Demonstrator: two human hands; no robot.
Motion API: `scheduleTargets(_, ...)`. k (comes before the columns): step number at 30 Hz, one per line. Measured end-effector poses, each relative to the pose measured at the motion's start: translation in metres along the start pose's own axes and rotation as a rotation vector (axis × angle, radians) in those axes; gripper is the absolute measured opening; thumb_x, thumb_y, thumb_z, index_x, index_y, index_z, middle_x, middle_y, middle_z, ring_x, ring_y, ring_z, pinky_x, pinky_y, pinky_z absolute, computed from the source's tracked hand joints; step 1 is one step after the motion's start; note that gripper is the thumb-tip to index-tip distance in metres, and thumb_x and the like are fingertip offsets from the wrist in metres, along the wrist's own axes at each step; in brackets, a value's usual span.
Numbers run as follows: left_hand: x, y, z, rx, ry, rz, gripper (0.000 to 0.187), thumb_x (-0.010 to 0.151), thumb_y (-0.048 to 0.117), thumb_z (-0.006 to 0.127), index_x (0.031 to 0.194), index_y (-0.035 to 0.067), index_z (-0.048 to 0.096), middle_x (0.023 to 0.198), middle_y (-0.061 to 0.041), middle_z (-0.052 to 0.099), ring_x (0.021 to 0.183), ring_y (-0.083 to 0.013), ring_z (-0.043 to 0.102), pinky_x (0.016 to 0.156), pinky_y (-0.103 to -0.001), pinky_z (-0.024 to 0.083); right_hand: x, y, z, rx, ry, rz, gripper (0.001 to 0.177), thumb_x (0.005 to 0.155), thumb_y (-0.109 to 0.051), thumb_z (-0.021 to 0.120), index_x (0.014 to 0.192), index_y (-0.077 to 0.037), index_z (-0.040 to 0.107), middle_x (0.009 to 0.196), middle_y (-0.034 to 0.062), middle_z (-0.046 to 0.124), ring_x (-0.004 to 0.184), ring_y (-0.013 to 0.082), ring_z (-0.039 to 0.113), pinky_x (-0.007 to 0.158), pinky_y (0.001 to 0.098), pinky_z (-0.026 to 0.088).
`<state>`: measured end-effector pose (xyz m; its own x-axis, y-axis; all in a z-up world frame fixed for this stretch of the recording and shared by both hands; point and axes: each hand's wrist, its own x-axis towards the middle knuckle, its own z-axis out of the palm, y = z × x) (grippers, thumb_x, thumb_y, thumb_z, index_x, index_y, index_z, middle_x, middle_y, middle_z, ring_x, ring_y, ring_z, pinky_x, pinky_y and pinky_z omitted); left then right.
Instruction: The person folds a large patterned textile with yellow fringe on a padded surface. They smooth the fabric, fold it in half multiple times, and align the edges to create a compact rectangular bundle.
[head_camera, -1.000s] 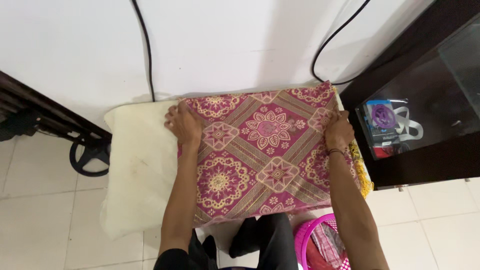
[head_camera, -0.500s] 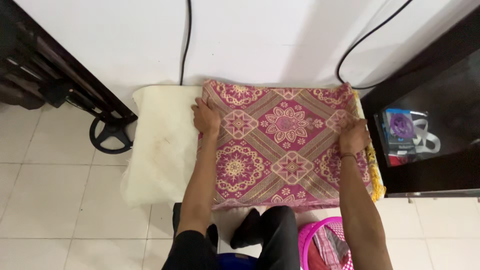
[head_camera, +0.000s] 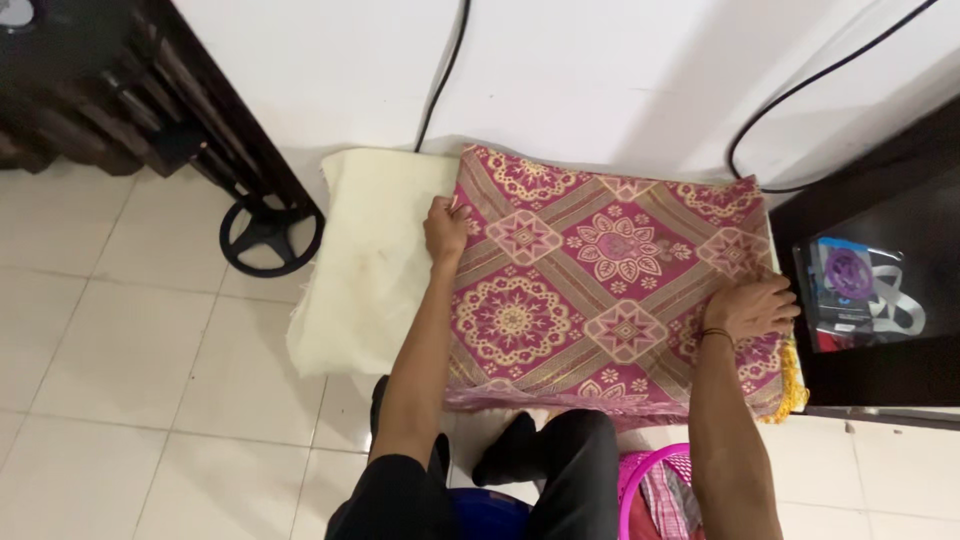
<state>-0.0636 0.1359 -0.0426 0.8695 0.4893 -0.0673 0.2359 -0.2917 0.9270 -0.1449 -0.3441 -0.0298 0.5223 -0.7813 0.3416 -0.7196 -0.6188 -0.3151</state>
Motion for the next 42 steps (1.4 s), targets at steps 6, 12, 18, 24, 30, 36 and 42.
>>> scheduleTargets(6, -0.003, 0.023, -0.02, 0.165, -0.099, 0.018, 0.044, 0.086, 0.036, 0.086, 0.11, 0.004, 0.066, 0.1, -0.014, 0.075, 0.093, -0.0286, 0.072, 0.083, -0.04, 0.055, -0.071, -0.094, -0.039, -0.217, 0.377, -0.618, 0.068, 0.082, -0.041, 0.071, 0.132, 0.003, 0.059, 0.137, 0.0287, 0.056, 0.122, 0.0516, 0.046, 0.089, 0.0682, 0.035)
scheduleTargets(12, -0.009, 0.029, -0.028, 0.067, -0.178, -0.053, 0.039, 0.08, 0.032, 0.081, 0.112, 0.011, 0.073, 0.102, -0.01, 0.08, 0.089, -0.0225, 0.077, 0.082, -0.036, 0.057, -0.215, -0.213, -0.053, 0.256, -0.52, -1.008, 0.065, 0.101, -0.061, 0.032, 0.149, -0.019, 0.046, 0.159, 0.0192, 0.034, 0.149, 0.0366, 0.028, 0.123, 0.0539, 0.018)
scheduleTargets(18, -0.007, 0.039, -0.033, 0.159, -0.191, -0.148, 0.048, 0.086, 0.045, 0.081, 0.102, 0.001, 0.071, 0.094, -0.012, 0.083, 0.088, -0.023, 0.077, 0.081, -0.039, 0.058, -0.189, -0.238, -0.034, 0.01, -0.655, -0.952, 0.068, 0.106, -0.059, 0.016, 0.165, -0.025, 0.017, 0.173, 0.0091, 0.009, 0.159, 0.0329, 0.007, 0.128, 0.0497, 0.003)
scheduleTargets(24, 0.03, 0.041, -0.025, 0.268, -0.383, -0.068, 0.037, 0.086, 0.048, 0.072, 0.108, 0.019, 0.079, 0.097, -0.008, 0.079, 0.093, -0.0265, 0.076, 0.083, -0.043, 0.058, -0.146, -0.244, 0.02, 0.078, -0.618, -1.058, 0.066, 0.106, -0.053, 0.016, 0.165, -0.023, 0.016, 0.172, 0.0078, 0.012, 0.159, 0.0303, 0.009, 0.128, 0.0483, 0.006)
scheduleTargets(30, 0.019, 0.02, -0.001, 0.236, -0.085, -0.04, 0.041, 0.085, 0.044, 0.069, 0.107, 0.011, 0.07, 0.095, -0.01, 0.078, 0.093, -0.033, 0.073, 0.079, -0.049, 0.055, -0.145, -0.238, 0.025, 0.256, -0.479, -1.079, 0.058, 0.11, -0.043, 0.033, 0.161, -0.015, 0.033, 0.167, 0.0172, 0.027, 0.154, 0.0391, 0.023, 0.126, 0.0502, 0.017)
scheduleTargets(36, 0.009, -0.017, -0.057, 0.112, -0.576, -0.202, 0.05, 0.099, 0.039, 0.063, 0.094, -0.01, 0.072, 0.076, -0.017, 0.066, 0.069, -0.0318, 0.068, 0.071, -0.05, 0.059, -0.235, -0.181, -0.062, 0.608, -0.509, -0.914, 0.041, 0.092, -0.019, 0.065, 0.132, -0.009, 0.063, 0.133, 0.0199, 0.06, 0.121, 0.0385, 0.057, 0.103, 0.0506, 0.047)
scheduleTargets(42, -0.052, -0.048, -0.107, 0.049, -0.793, -0.367, 0.031, 0.095, 0.026, 0.059, 0.087, -0.003, 0.069, 0.07, -0.01, 0.066, 0.064, -0.0235, 0.066, 0.065, -0.043, 0.059, -0.343, -0.132, -0.141, 0.538, -0.313, -1.177, 0.049, 0.093, -0.032, 0.065, 0.134, -0.005, 0.061, 0.141, 0.0249, 0.056, 0.13, 0.0442, 0.053, 0.11, 0.0559, 0.036)
